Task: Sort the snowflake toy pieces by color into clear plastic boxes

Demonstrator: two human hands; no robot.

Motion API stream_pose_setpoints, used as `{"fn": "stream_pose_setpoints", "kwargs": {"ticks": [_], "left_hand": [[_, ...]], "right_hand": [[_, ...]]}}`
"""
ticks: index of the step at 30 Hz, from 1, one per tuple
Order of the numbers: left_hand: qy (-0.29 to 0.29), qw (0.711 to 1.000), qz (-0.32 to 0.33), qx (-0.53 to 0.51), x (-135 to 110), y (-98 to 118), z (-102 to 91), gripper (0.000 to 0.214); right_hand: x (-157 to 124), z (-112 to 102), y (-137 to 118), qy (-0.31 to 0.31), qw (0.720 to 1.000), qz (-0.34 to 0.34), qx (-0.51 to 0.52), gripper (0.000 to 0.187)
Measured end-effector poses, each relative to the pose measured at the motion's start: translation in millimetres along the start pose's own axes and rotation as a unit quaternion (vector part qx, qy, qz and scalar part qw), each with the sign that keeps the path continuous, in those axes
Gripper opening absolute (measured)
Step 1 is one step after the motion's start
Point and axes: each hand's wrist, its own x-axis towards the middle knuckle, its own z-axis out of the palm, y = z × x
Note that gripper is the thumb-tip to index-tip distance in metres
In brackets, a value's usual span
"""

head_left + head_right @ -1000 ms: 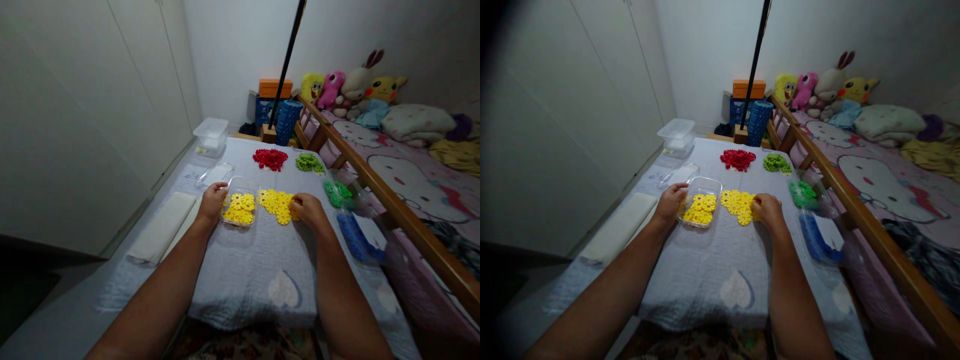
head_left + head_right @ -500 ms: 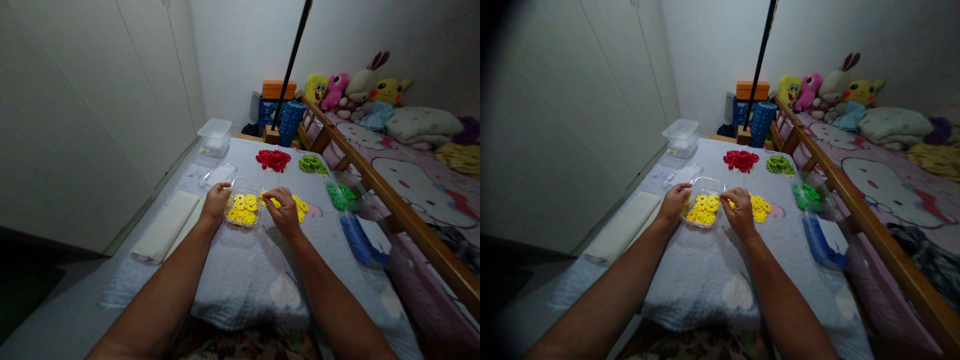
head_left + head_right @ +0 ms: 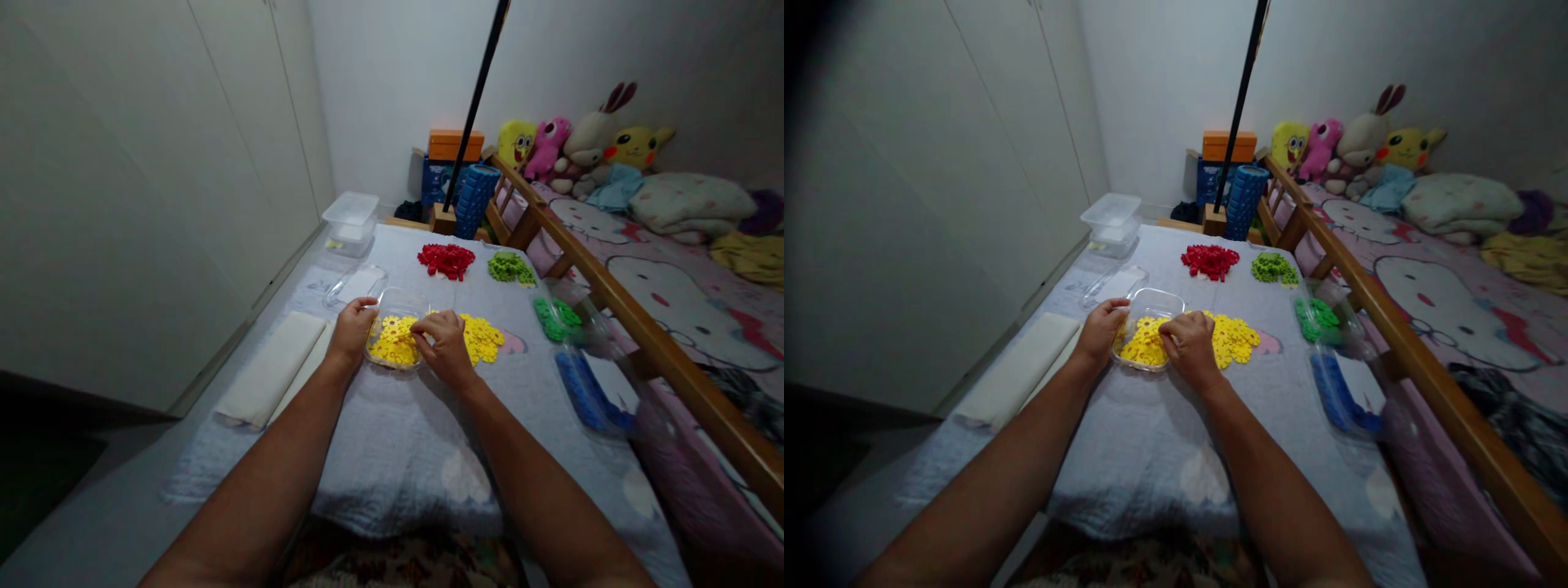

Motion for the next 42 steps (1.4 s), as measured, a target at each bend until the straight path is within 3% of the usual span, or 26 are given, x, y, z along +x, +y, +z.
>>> {"fn": "stream_pose_setpoints", "kwargs": {"ticks": [4, 8, 14, 20, 28, 31, 35, 39, 42], "left_hand": [[-0.001, 1.000, 0.003, 0.001, 1, -1, -0.8, 0.044], [0.003, 1.000, 0.010, 0.007, 2, -2, -1.4, 0.042], [0.006, 1.000, 0.012, 0.009, 0, 1, -0.6, 0.042], [0.008, 1.000, 0.012, 0.020, -2, 4, 0.1, 0.042], [0.009, 1.000, 0.014, 0.020, -2, 4, 0.4, 0.042], [0.009, 1.000, 0.012, 0.019, -2, 4, 0.6, 0.042], [0.008, 1.000, 0.011, 0.011, -2, 4, 0.2, 0.042], [0.005, 1.000, 0.008, 0.004, -2, 3, 0.3, 0.041], [0.007, 1.000, 0.008, 0.005, -1, 2, 0.2, 0.042]], "right_hand": [[-2, 1, 0, -0.010, 1.000, -0.007, 0.001, 0.011], [-1, -7, 9, 0.025, 1.000, 0.010, 0.011, 0.013], [-3, -38, 62, 0.075, 0.985, 0.132, -0.083, 0.022], [-16, -49, 105, 0.009, 0.952, 0.246, -0.180, 0.048], [-16, -52, 97, -0.066, 0.942, 0.262, -0.197, 0.047], [-14, -57, 95, -0.060, 0.943, 0.276, -0.176, 0.045], [-11, -63, 98, -0.038, 0.952, 0.285, -0.103, 0.022], [-7, -64, 93, 0.008, 0.969, 0.242, 0.039, 0.011], [-4, -58, 75, 0.071, 0.971, 0.184, 0.132, 0.011]]}}
